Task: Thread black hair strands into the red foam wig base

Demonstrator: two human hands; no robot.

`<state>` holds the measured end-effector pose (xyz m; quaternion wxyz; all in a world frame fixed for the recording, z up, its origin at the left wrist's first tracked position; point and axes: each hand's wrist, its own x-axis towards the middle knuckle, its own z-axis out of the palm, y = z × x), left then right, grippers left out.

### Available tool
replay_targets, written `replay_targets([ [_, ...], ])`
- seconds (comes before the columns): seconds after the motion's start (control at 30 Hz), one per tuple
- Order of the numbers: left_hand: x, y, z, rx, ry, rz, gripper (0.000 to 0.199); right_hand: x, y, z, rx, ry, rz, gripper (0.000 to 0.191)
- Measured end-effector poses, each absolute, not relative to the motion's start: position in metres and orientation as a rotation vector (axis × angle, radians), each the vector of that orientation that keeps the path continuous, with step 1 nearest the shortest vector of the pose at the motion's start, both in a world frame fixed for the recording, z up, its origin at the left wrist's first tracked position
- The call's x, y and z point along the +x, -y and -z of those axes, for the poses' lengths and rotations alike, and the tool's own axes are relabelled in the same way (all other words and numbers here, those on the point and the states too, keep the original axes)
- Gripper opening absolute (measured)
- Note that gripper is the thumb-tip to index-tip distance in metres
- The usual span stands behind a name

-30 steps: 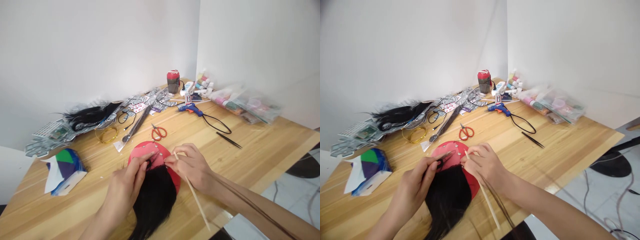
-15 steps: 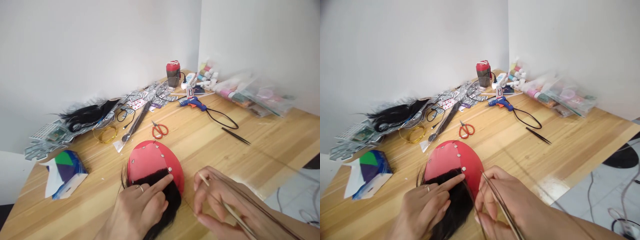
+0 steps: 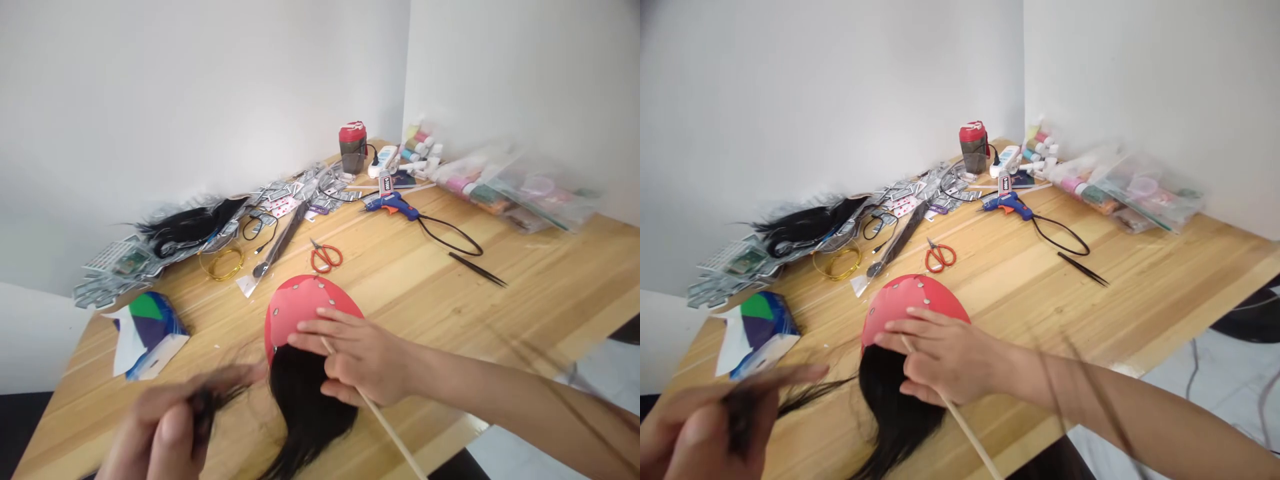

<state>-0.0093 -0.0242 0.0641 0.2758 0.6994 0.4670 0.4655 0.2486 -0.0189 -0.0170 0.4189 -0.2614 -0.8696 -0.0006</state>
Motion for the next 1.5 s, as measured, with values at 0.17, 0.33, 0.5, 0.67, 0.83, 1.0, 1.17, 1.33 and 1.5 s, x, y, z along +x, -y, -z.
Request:
replay_targets([
  [0.17, 0.015, 0.005, -0.054, 1.721, -1.37, -1.237, 0.043, 0.245, 0.05, 0.009, -0.574, 2.266, 0.076, 0.022],
  [0.33, 0.043, 0.0, -0.061, 1.796, -1.251, -1.191, 0.042, 0.247, 0.057, -0.019, -0.841, 1.905, -0.289, 0.006],
  [0.5, 0.055, 0.005, -0.081, 1.799, -1.13, -1.248, 0.027, 0.234, 0.028, -0.064, -1.074, 1.519, -0.97, 0.037],
  [0.67, 0.056, 0.002, -0.092, 1.767, -1.216, -1.178, 0.029, 0.218, 0.007, -0.091, -0.998, 1.382, -1.143, 0.016],
  [0.83, 0.049, -0.008, -0.092, 1.729, -1.228, -1.21, 0.025, 0.213, -0.004, -0.091, -0.876, 1.324, -1.241, 0.024],
  [1.0, 0.034, -0.021, -0.093, 1.53, -1.063, -1.257, 0.041, 0.211, -0.015, -0.092, -0.832, 1.34, -1.335, 0.036],
  [1.17, 0.018, -0.034, -0.096, 1.148, -0.919, -1.325, 0.049, 0.207, -0.022, -0.098, -0.885, 1.356, -1.43, 0.044],
  [1.33, 0.009, -0.045, -0.104, 0.75, -0.783, -1.407, 0.046, 0.202, -0.025, -0.098, -1.05, 1.383, -1.339, 0.048],
  [1.5, -0.006, -0.053, -0.117, 0.488, -0.718, -1.498, 0.031, 0.2, -0.033, -0.093, -1.131, 1.374, -1.36, 0.054],
])
